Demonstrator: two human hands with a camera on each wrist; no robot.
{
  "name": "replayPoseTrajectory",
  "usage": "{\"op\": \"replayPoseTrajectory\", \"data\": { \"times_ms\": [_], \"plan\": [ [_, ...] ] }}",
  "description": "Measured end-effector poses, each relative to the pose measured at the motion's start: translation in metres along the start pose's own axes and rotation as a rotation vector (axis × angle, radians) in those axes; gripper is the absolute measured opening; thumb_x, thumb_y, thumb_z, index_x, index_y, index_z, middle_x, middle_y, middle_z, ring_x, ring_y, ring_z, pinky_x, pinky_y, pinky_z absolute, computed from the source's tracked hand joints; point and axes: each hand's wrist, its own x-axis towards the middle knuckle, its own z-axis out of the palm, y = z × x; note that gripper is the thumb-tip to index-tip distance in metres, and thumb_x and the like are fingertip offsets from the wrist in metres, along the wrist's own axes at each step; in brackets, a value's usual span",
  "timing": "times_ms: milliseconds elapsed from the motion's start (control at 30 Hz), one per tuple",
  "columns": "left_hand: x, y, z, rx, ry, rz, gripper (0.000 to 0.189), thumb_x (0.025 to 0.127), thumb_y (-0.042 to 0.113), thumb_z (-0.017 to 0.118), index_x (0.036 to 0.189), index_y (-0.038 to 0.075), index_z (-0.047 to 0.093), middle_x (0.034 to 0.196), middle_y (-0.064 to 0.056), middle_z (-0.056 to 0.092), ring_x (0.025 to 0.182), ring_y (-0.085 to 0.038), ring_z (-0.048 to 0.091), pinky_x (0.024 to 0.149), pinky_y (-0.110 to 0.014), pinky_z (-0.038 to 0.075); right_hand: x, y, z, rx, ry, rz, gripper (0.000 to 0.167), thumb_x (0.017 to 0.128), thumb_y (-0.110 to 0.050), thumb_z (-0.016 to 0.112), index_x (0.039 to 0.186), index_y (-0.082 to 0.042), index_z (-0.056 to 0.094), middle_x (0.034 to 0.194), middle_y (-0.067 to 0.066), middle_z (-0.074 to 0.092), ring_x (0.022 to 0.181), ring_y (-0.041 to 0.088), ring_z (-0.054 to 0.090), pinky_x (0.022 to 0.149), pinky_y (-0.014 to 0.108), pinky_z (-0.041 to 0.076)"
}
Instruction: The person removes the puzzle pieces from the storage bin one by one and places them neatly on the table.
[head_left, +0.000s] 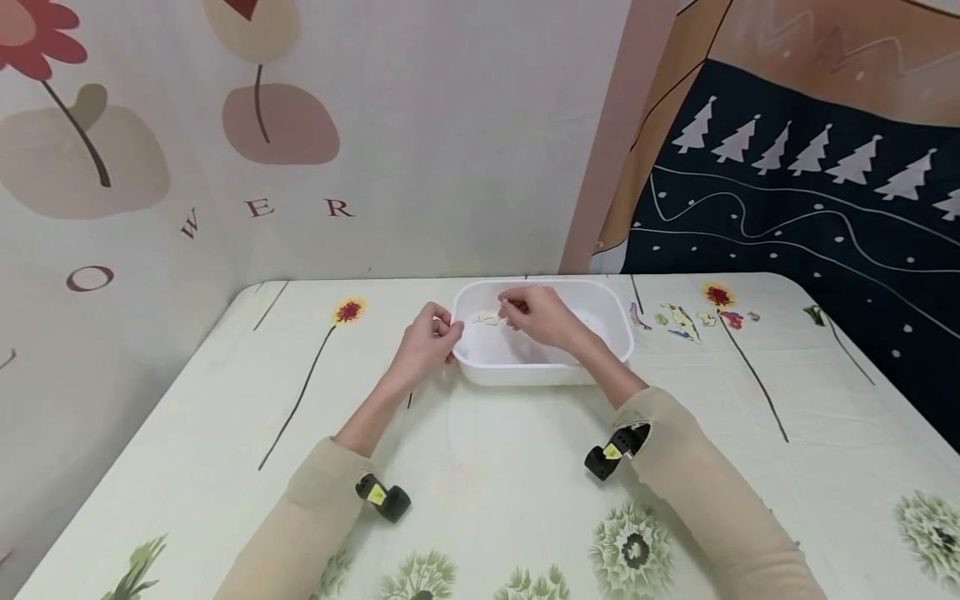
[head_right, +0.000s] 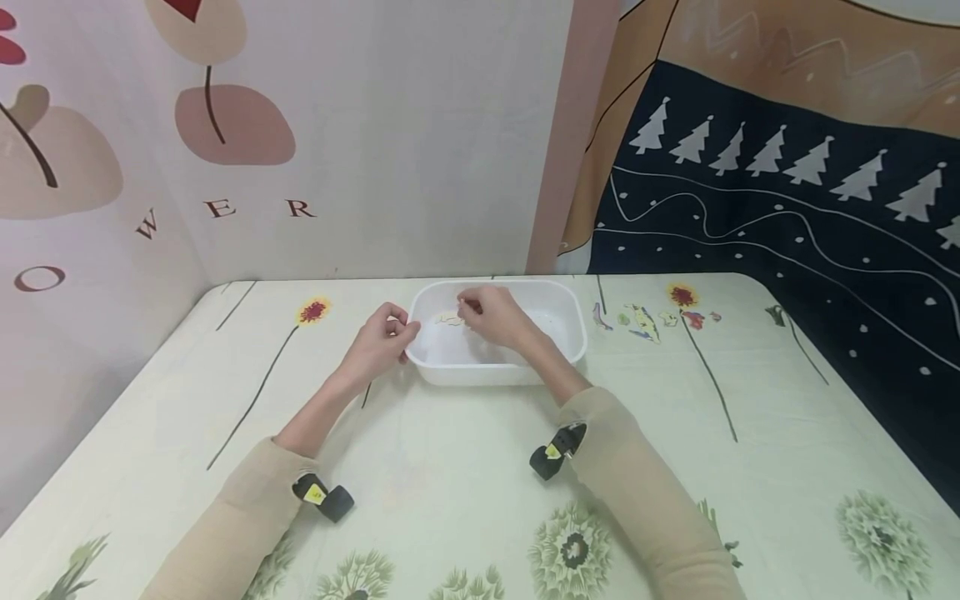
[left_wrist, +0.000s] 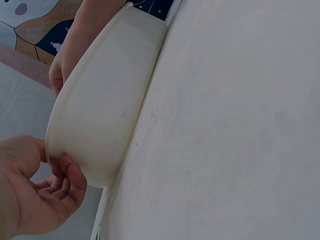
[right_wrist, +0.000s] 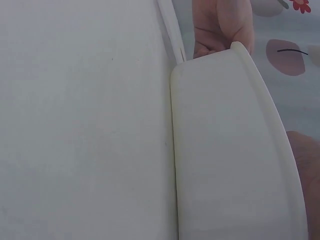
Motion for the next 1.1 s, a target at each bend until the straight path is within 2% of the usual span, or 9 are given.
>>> {"op": "replayPoseTrajectory", "data": {
  "times_ms": [133, 333, 433, 667, 767, 1100],
  "plan": [
    [0.0, 0.001, 0.0, 0.001, 0.001, -0.007, 0.021, 0.103, 0.018, 0.057, 0.115, 0.003, 0.046, 0.08, -0.007, 0.055, 0.065, -0.018, 0.057, 0.06, -0.025, 0.047, -0.003, 0.002, -0.004, 0.033, 0.045, 0.014, 0.023, 0.102, -0.004, 0.056, 0.118, 0.007, 0.068, 0.085, 0.012, 0.07, 0.074, 0.021, 0.067, 0.072, 0.031, 0.054],
    [-0.001, 0.001, 0.0, 0.001, 0.002, -0.002, 0.021, 0.103, 0.018, 0.057, 0.114, 0.003, 0.046, 0.082, -0.007, 0.055, 0.065, -0.018, 0.057, 0.061, -0.025, 0.047, -0.007, 0.007, -0.014, 0.13, 0.115, 0.01, 0.018, 0.101, -0.004, 0.06, 0.11, 0.008, 0.07, 0.087, 0.014, 0.071, 0.072, 0.021, 0.07, 0.077, 0.048, 0.057],
    [0.0, 0.0, 0.0, 0.002, 0.002, -0.004, 0.021, 0.103, 0.018, 0.056, 0.114, 0.003, 0.046, 0.082, -0.007, 0.055, 0.066, -0.019, 0.057, 0.061, -0.026, 0.047, -0.011, 0.007, -0.021, 0.16, 0.155, 0.009, 0.016, 0.099, -0.005, 0.063, 0.108, 0.006, 0.071, 0.087, 0.014, 0.071, 0.071, 0.021, 0.07, 0.076, 0.044, 0.058],
    [0.001, 0.001, 0.001, 0.002, 0.002, -0.002, 0.022, 0.103, 0.019, 0.057, 0.115, 0.003, 0.046, 0.083, -0.007, 0.055, 0.067, -0.018, 0.057, 0.062, -0.026, 0.047, -0.023, 0.007, -0.039, 0.212, 0.226, 0.036, 0.016, 0.098, -0.01, 0.067, 0.107, 0.003, 0.071, 0.088, 0.015, 0.072, 0.07, 0.02, 0.07, 0.069, 0.026, 0.058],
    [0.001, 0.001, 0.0, 0.005, 0.002, 0.001, 0.022, 0.103, 0.019, 0.056, 0.116, 0.003, 0.047, 0.083, -0.007, 0.055, 0.067, -0.018, 0.057, 0.062, -0.026, 0.047, -0.028, 0.01, -0.046, 0.233, 0.24, 0.048, 0.017, 0.097, -0.01, 0.068, 0.107, 0.004, 0.07, 0.089, 0.018, 0.072, 0.071, 0.021, 0.071, 0.069, 0.025, 0.058],
    [0.0, 0.0, 0.001, 0.0, 0.001, -0.013, 0.022, 0.103, 0.019, 0.056, 0.116, 0.004, 0.046, 0.084, -0.008, 0.054, 0.067, -0.019, 0.057, 0.062, -0.026, 0.047, -0.047, 0.022, -0.067, 0.187, 0.258, 0.126, 0.02, 0.098, -0.011, 0.066, 0.112, 0.004, 0.068, 0.095, 0.02, 0.072, 0.075, 0.017, 0.072, 0.074, 0.02, 0.056]
  ]
}}
